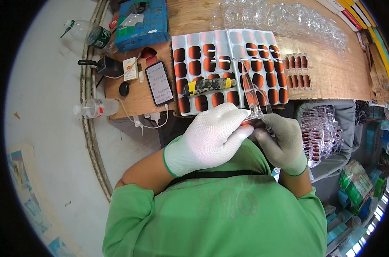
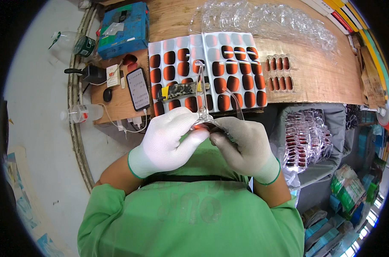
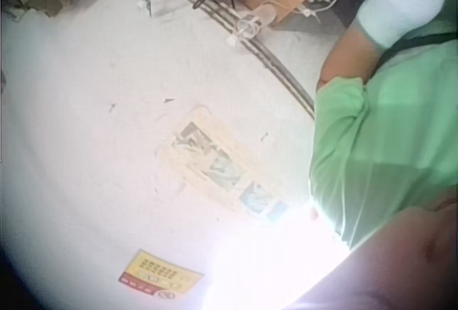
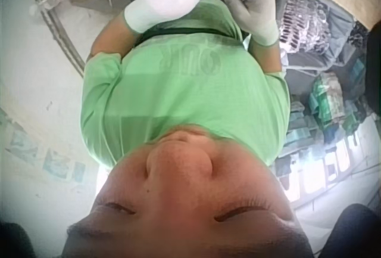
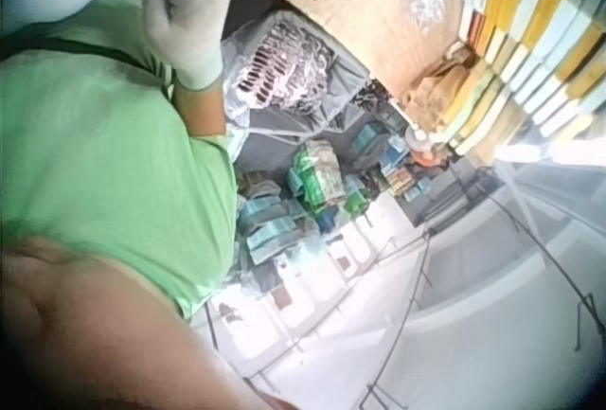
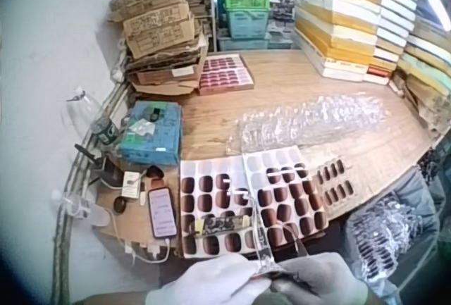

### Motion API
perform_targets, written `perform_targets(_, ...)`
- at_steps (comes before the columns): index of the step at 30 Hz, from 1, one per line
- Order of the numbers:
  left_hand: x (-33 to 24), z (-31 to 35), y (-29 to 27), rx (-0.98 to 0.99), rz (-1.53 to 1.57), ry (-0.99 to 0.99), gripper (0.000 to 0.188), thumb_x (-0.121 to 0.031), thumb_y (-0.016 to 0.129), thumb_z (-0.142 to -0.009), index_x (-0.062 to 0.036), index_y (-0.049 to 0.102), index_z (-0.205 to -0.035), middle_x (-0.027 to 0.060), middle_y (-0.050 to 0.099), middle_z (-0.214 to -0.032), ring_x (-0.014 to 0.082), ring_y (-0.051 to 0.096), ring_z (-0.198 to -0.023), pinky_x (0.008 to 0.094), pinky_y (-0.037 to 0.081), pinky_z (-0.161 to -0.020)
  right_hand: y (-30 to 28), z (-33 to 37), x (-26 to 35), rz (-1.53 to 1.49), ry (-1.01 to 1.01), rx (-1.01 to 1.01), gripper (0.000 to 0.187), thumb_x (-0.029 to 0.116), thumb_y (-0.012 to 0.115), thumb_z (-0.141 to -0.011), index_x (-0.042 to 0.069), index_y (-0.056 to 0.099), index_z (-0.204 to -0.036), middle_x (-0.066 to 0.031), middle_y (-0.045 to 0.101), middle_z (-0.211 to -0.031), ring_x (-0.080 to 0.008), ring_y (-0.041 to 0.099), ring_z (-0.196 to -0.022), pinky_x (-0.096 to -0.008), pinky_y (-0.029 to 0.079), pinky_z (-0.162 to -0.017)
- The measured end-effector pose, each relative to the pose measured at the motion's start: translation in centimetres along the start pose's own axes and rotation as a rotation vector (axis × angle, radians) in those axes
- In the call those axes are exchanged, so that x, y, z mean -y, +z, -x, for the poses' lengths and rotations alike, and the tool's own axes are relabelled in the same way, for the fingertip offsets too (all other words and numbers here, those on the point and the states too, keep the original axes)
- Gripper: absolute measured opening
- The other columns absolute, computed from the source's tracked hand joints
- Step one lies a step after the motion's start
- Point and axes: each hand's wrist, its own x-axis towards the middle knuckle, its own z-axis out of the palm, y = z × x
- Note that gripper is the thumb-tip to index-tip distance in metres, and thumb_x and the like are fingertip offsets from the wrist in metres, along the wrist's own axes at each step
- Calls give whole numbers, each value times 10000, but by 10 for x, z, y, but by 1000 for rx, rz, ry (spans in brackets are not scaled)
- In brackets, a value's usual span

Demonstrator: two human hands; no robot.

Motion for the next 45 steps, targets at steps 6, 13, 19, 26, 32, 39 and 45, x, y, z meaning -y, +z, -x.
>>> perform_targets(6, -9, 3, 6, -83, -89, 38, 176, -95, 725, -860, -32, 703, -1022, 129, 623, -800, 313, 623, -675, 383, 510, -600, 2, 6, 11, 67, 23, -72, 151, 32, 679, -889, 5, 692, -1037, -157, 692, -760, -302, 712, -671, -337, 547, -633)
perform_targets(13, -7, -9, 3, -19, -3, -6, 135, -98, 710, -863, -35, 703, -983, 123, 605, -780, 296, 610, -681, 370, 485, -613, -1, 4, 1, -46, 48, -41, 207, 49, 651, -911, 14, 671, -1113, -149, 680, -773, -324, 699, -688, -361, 541, -644)
perform_targets(19, 11, -25, -3, 99, 46, -34, 300, -74, 734, -853, -22, 695, -1146, 102, 653, -810, 233, 644, -708, 334, 516, -666, -36, 3, -16, -45, 41, 38, 311, 62, 608, -914, 33, 641, -1222, -211, 671, -868, -388, 674, -791, -438, 538, -705)
perform_targets(26, 29, -49, 32, 190, 126, -205, 213, -29, 666, -876, 1, 676, -1087, 91, 683, -846, 181, 669, -772, 305, 529, -724, -179, -33, -205, 723, 558, -541, 328, 188, 491, -973, 17, 643, -1208, -288, 694, -985, -456, 675, -961, -548, 529, -847)
perform_targets(32, 12, -85, 59, 339, 70, -131, 257, -28, 683, -824, -18, 686, -1081, 104, 697, -838, 238, 679, -754, 333, 541, -708, -190, -60, -262, 661, 769, -272, 358, 196, 479, -948, -31, 673, -1146, -310, 683, -1116, -453, 657, -1080, -509, 511, -965)
perform_targets(39, 19, -80, 67, 301, 78, -188, 251, -40, 657, -850, -17, 679, -1099, 105, 710, -860, 228, 681, -762, 330, 541, -727, -177, -60, -262, 595, 746, -300, 356, 197, 472, -933, -22, 692, -1107, -307, 689, -1100, -443, 668, -1064, -505, 511, -954)
perform_targets(45, 10, -63, 70, 339, 114, -99, 240, -36, 665, -848, 6, 680, -1084, 101, 696, -839, 236, 676, -765, 338, 530, -713, -146, -67, -261, 576, 667, -252, 349, 196, 476, -923, -16, 702, -1083, -305, 693, -1089, -456, 669, -1055, -514, 524, -927)
